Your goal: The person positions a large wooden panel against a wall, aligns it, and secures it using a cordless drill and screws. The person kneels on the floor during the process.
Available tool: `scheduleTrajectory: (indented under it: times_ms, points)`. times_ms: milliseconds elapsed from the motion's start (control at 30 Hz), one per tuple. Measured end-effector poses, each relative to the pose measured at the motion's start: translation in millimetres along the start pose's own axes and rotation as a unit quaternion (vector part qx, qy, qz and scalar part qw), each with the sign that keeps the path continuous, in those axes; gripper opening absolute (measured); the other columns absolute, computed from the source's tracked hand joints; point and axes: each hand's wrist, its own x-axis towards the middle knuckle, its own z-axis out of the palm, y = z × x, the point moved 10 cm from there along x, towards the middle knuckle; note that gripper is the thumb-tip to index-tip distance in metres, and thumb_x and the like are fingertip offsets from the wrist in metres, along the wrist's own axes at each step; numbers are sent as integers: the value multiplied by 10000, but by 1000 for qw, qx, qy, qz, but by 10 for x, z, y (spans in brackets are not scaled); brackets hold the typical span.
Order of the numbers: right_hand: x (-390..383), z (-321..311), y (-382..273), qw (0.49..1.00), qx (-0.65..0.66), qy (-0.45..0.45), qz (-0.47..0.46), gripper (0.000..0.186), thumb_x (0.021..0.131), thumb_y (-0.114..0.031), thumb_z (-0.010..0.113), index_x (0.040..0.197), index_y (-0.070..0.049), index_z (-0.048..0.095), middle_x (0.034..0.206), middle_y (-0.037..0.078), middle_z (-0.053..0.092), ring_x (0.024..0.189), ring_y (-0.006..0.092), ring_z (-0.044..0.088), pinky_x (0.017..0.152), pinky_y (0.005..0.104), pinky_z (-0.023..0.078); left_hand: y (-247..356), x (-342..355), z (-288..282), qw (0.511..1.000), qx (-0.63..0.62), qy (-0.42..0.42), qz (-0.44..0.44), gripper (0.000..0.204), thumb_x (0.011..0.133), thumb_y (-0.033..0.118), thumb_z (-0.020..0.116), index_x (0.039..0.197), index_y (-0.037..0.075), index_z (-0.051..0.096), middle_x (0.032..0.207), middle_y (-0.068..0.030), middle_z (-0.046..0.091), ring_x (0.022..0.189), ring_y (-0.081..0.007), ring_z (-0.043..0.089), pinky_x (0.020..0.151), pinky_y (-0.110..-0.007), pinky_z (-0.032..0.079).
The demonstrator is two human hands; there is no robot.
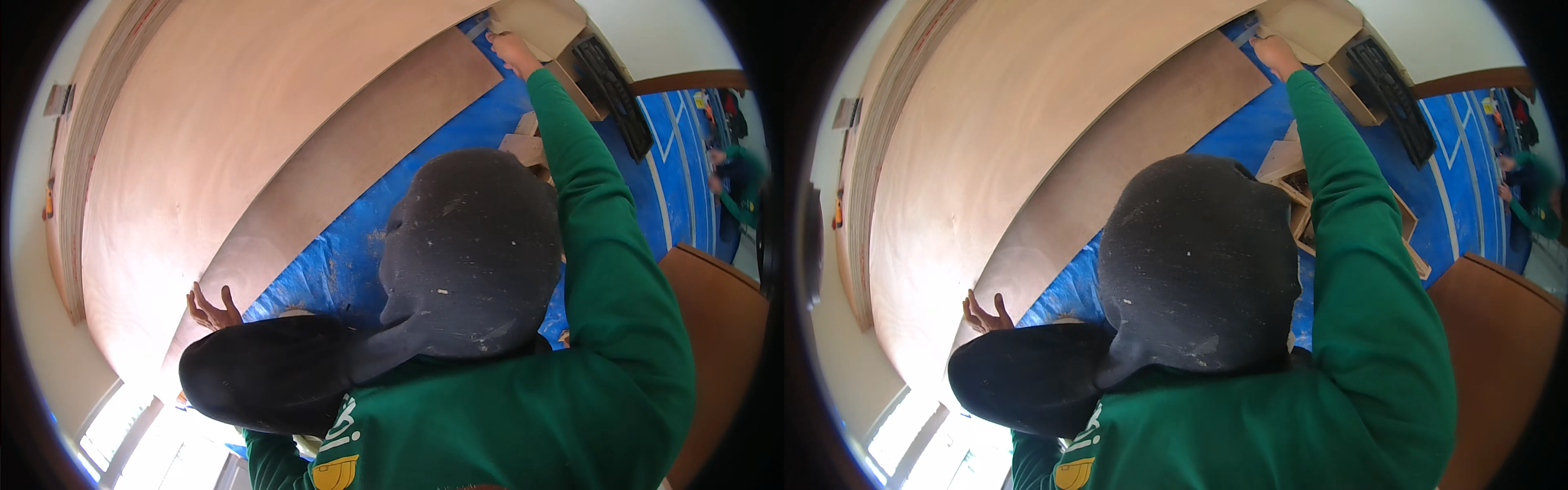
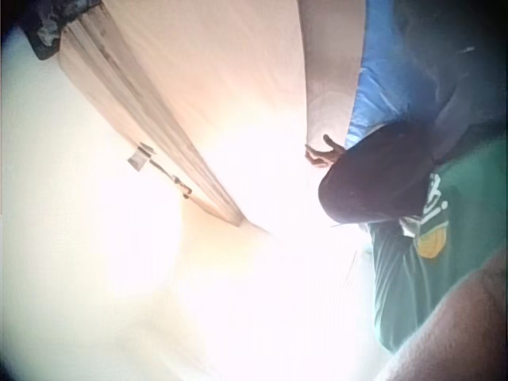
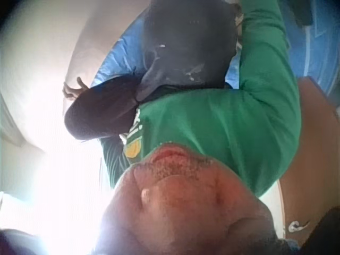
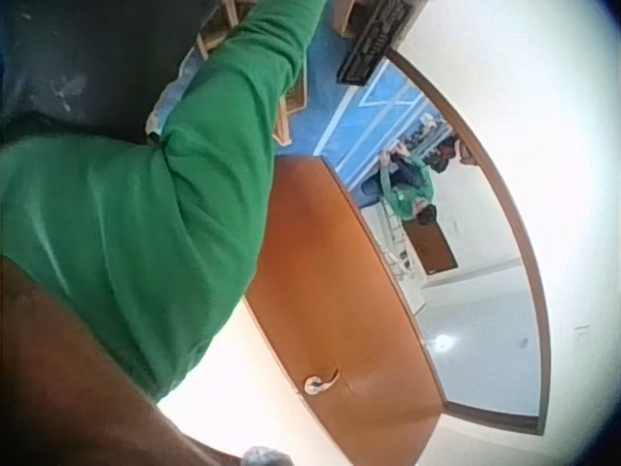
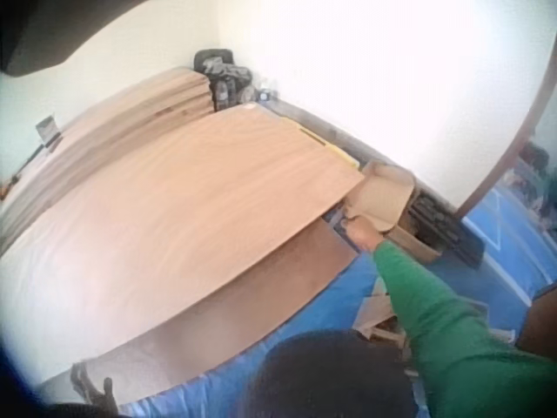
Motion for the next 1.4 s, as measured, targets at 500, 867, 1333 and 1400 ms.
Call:
scheduleTrajectory:
  times_ms: [500, 867, 1333, 1400]
  points:
    - [1782, 929, 520, 962, -143, -64, -224, 729, 1100, -504, 536, 1508, 100, 520, 1533, 180, 585, 1294, 259, 569, 1137, 379, 438, -1264, -1095, 997, 856, -65, -201, -471, 874, 951, 632, 708, 1664, 232, 399, 1567, -241, 510, 1480, -428, 445, 1218, -686, 253]
    - [1307, 45, 685, 965, 217, 108, -98, 609, 1131, -389, 482, 1467, 115, 546, 1482, 201, 603, 1236, 311, 614, 1089, 399, 493, -1032, -534, 819, 841, -101, -224, -482, 811, 977, 626, 666, 1659, 270, 406, 1604, -215, 483, 1512, -417, 405, 1206, -737, 195]
    - [1291, -286, 321, 959, 99, 209, -160, 502, 1107, -276, 436, 1399, 97, 604, 1364, 234, 656, 1131, 349, 661, 1002, 435, 547, -990, -158, 1068, 858, -74, -275, -428, 735, 1010, 617, 612, 1653, 319, 414, 1650, -181, 450, 1553, -403, 355, 1189, -801, 121]
    - [1388, -484, 451, 941, -50, 291, -164, 491, 1107, -259, 410, 1346, 98, 647, 1274, 262, 710, 1045, 335, 700, 938, 451, 573, -975, -126, 1092, 864, -51, -293, -407, 724, 1015, 616, 604, 1652, 326, 415, 1657, -176, 445, 1559, -401, 348, 1187, -810, 111]
